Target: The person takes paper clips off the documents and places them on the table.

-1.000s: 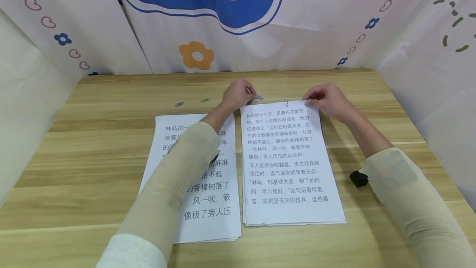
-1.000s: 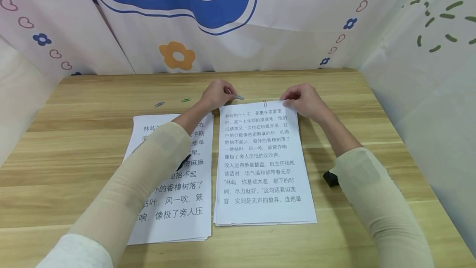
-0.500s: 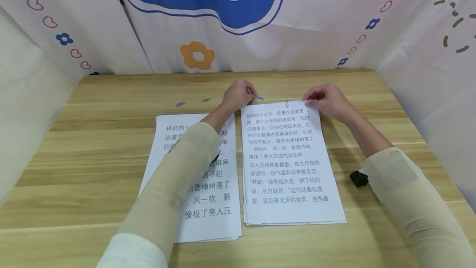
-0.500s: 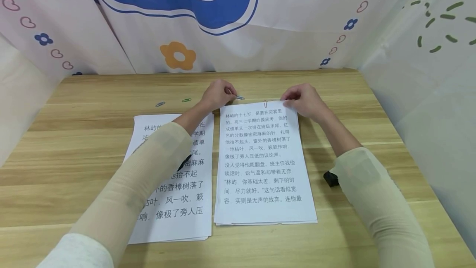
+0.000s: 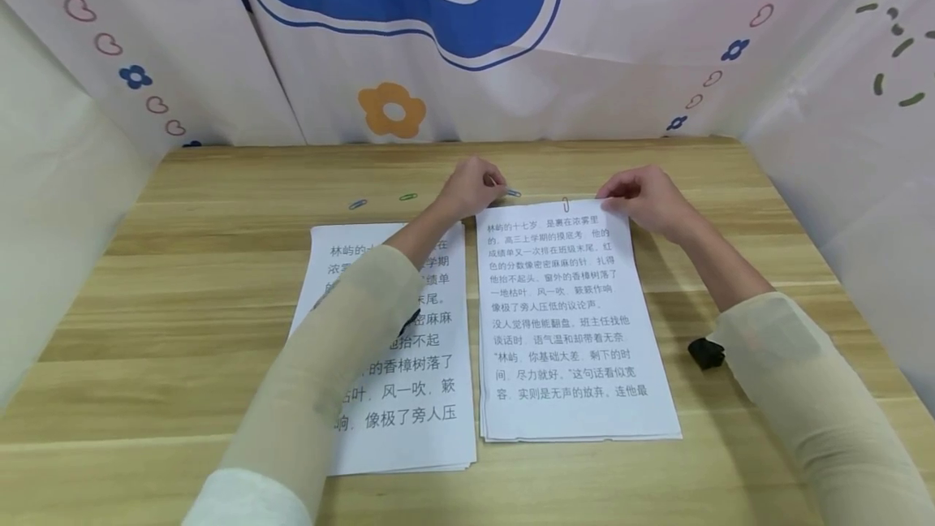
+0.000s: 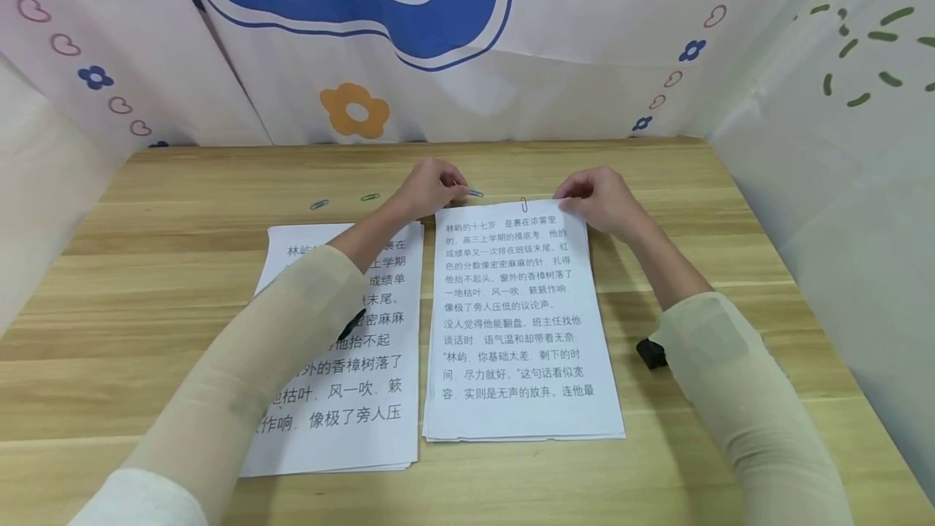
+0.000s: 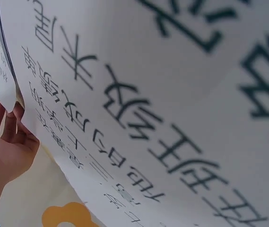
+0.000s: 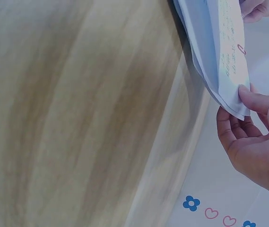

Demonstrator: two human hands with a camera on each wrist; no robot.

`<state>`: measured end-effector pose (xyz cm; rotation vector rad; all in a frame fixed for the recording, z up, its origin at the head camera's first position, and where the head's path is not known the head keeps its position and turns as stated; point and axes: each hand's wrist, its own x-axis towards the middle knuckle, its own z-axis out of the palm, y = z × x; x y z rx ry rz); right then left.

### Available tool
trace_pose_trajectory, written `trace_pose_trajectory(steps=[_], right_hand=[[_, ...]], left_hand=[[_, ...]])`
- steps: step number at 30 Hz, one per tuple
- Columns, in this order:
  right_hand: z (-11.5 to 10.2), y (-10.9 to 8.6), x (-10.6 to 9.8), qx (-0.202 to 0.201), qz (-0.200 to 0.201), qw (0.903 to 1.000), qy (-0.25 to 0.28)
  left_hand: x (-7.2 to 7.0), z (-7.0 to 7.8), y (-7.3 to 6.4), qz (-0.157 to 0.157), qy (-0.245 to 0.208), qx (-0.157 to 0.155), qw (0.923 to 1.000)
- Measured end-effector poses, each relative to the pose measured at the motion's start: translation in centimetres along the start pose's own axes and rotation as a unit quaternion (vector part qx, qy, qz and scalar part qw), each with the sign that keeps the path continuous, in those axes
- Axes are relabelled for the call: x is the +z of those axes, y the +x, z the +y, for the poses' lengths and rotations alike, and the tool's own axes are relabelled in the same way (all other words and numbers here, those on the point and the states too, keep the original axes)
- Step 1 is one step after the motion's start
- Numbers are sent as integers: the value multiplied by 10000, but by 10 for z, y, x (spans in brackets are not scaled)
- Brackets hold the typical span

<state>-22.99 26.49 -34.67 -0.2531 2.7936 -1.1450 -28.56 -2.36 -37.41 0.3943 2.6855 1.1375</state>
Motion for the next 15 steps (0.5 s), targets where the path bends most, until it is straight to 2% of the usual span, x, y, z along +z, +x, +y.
trace_pose_trajectory(steps=[15], right_hand=[[-1,-3,-1,30,44,10000,81]], left_hand=[[-10,-1,-20,-637,-185,348,9972]])
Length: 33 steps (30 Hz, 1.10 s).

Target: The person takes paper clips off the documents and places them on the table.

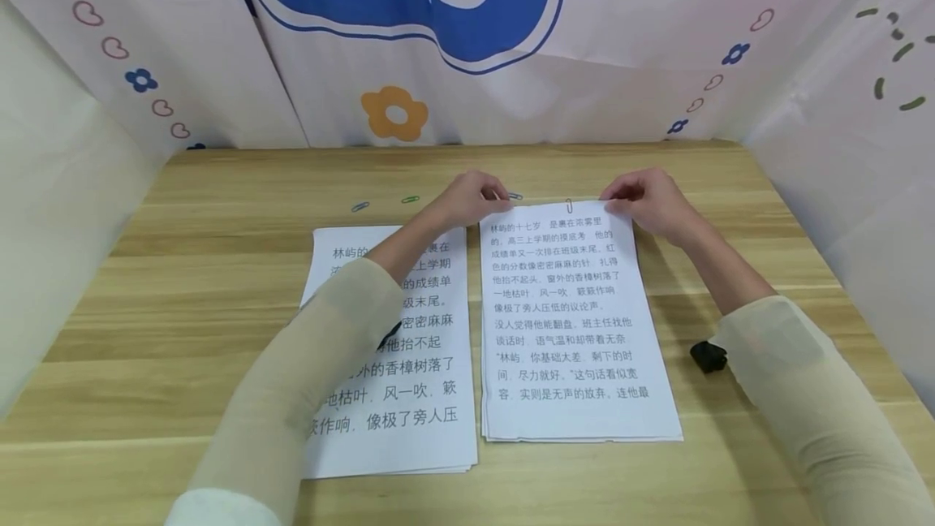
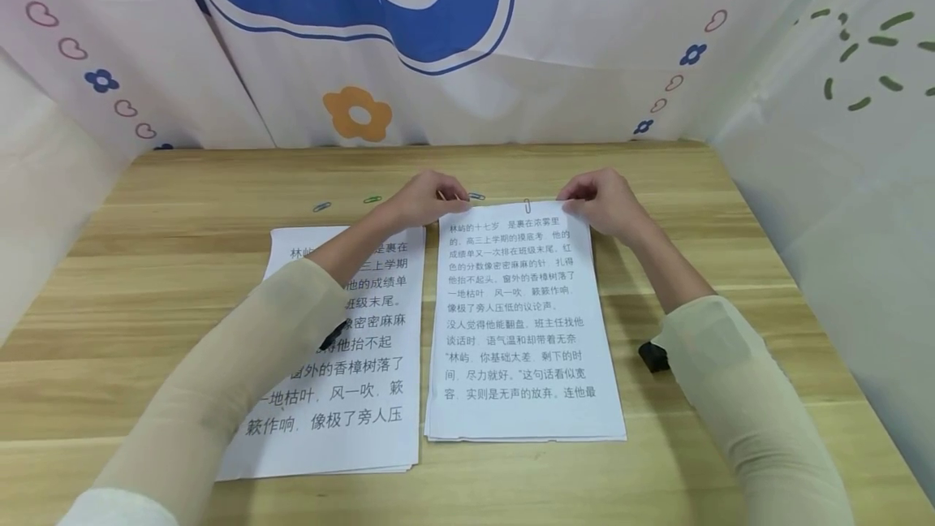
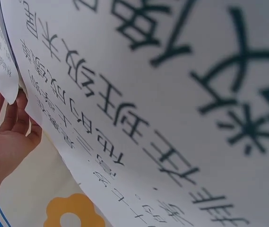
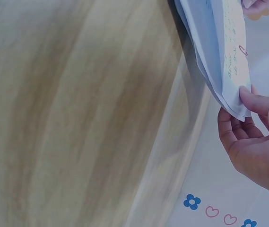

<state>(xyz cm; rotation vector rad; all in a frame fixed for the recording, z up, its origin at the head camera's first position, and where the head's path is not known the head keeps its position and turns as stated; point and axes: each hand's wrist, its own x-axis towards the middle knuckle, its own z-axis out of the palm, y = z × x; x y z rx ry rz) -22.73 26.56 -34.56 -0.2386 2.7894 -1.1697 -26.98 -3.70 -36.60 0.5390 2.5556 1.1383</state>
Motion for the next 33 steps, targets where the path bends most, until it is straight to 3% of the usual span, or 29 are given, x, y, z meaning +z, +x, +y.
trace_pose_trajectory(steps=[17,33], right_hand=[[4,2,1,-3,-3,10000,-62],[2,1,3,31,-71,10000,-62]], left_hand=[[-6,4,-11,-134,318,288,9990],[-8,7,-19,-106,187,322,9993]])
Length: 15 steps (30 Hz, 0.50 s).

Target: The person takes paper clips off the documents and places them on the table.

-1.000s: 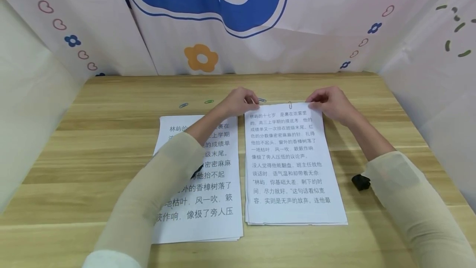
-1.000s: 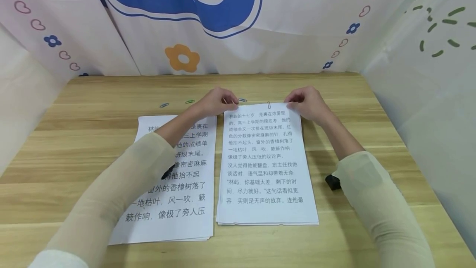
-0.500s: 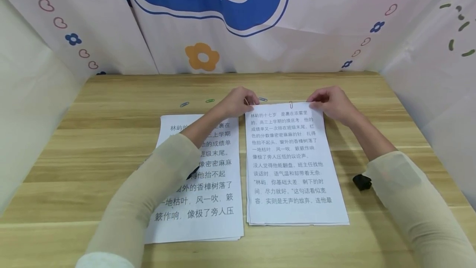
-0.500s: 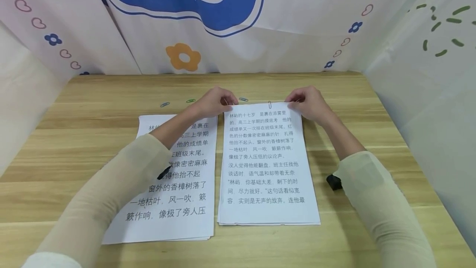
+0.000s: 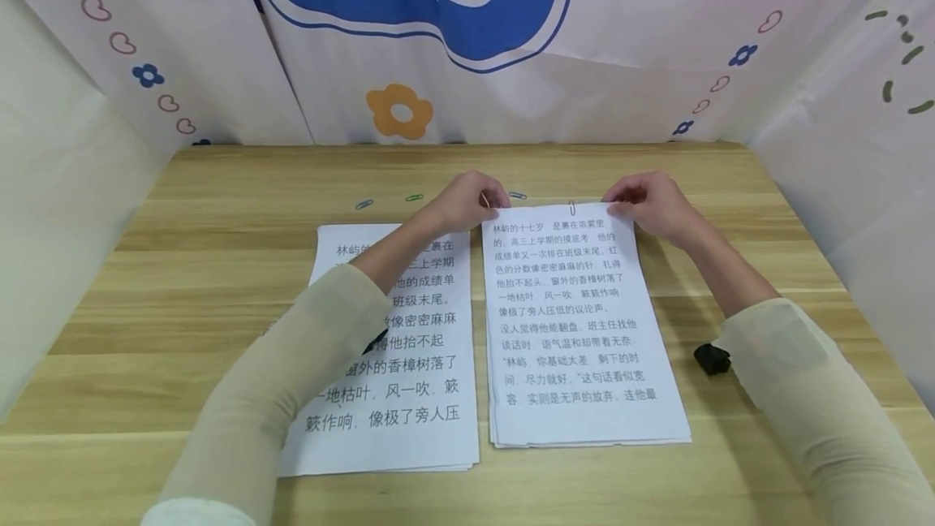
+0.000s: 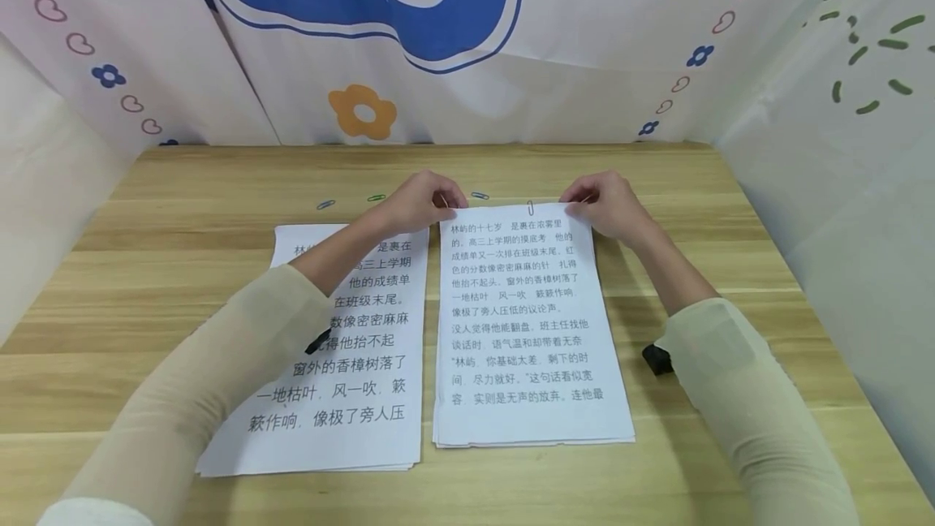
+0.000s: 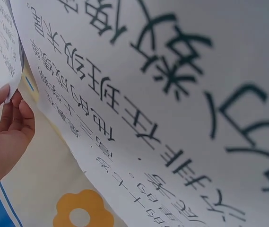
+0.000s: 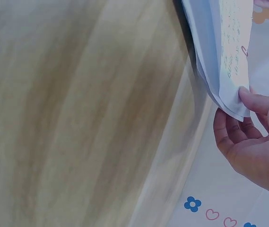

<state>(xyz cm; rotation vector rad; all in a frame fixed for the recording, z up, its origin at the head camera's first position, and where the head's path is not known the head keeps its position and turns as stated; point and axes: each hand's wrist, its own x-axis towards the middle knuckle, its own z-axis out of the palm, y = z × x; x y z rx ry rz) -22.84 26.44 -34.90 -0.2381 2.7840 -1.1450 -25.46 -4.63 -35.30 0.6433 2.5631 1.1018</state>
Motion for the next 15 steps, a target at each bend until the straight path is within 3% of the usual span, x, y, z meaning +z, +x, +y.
trace_pose_trajectory(steps=[15], right_hand=[[-2,0,4,82,-56,9999,78]], left_hand=[[0,2,-7,-13,-83,11,10000]])
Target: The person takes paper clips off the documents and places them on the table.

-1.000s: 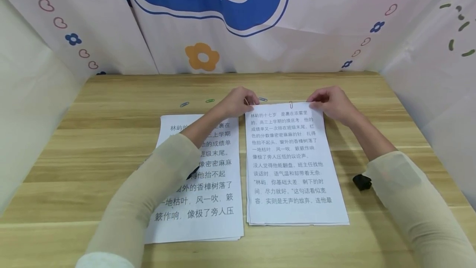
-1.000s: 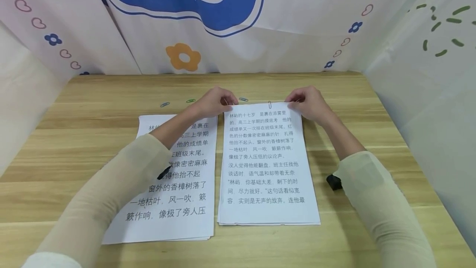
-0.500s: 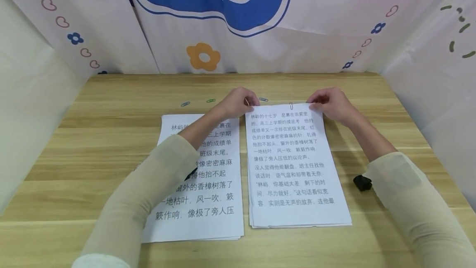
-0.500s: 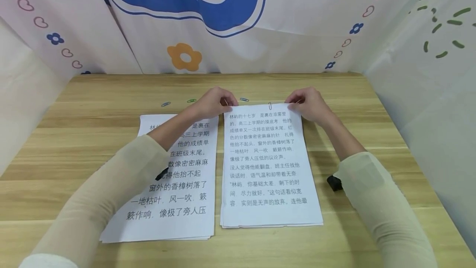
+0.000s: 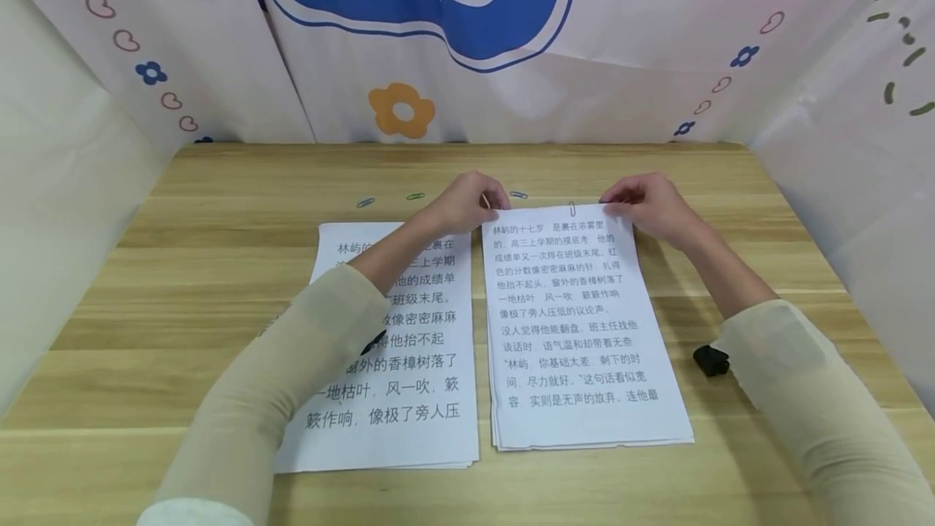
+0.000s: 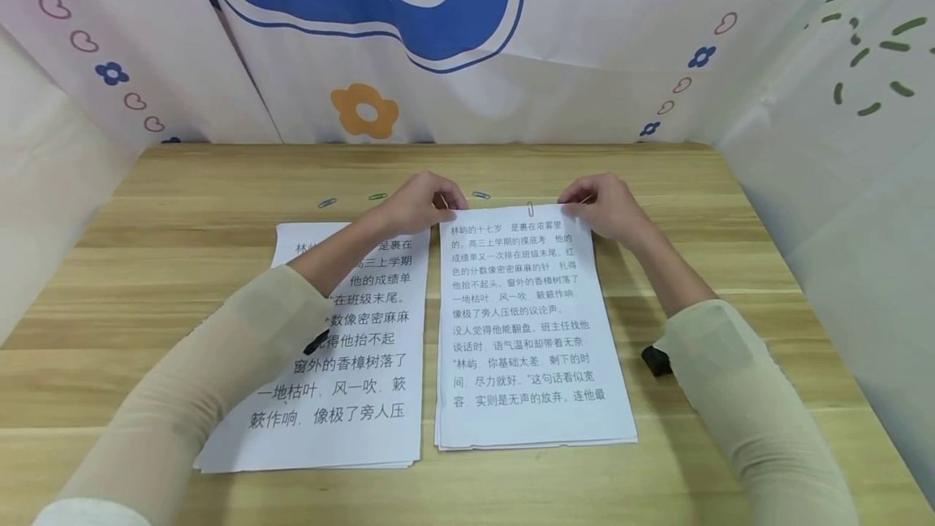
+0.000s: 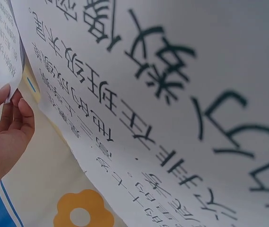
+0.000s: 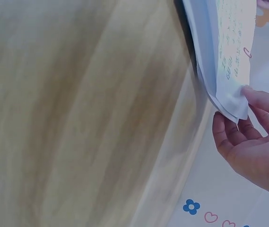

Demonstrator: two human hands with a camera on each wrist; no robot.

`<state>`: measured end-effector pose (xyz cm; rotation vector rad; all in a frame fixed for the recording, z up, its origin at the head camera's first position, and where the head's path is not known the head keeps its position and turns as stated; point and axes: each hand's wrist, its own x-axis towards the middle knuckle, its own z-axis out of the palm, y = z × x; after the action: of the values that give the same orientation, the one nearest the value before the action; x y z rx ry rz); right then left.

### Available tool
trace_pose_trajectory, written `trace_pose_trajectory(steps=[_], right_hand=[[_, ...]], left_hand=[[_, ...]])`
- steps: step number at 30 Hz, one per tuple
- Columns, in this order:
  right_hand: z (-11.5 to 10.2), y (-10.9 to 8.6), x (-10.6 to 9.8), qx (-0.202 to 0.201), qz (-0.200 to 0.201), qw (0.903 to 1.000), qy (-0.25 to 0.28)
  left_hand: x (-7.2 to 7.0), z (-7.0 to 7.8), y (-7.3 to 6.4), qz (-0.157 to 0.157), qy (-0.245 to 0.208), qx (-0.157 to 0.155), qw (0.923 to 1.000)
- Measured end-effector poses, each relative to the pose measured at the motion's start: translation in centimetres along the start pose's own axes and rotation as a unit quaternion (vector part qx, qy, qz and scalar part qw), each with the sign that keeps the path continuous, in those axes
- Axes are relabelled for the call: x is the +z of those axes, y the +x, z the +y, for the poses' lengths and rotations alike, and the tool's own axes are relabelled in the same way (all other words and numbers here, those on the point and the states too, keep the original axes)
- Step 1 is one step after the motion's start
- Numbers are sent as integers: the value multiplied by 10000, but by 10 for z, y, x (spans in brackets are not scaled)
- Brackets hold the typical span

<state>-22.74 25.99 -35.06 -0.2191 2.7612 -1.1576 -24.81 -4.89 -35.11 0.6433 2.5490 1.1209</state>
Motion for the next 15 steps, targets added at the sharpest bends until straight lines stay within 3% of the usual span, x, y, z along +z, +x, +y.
trace_pose_trajectory(steps=[8,15], right_hand=[[-2,4,5,-139,-50,9998,-154],[-10,9,9,-510,-70,9983,-264]], left_hand=[[0,1,-4,4,-25,-50,10000],[0,0,-4,-7,-33,2,10000]])
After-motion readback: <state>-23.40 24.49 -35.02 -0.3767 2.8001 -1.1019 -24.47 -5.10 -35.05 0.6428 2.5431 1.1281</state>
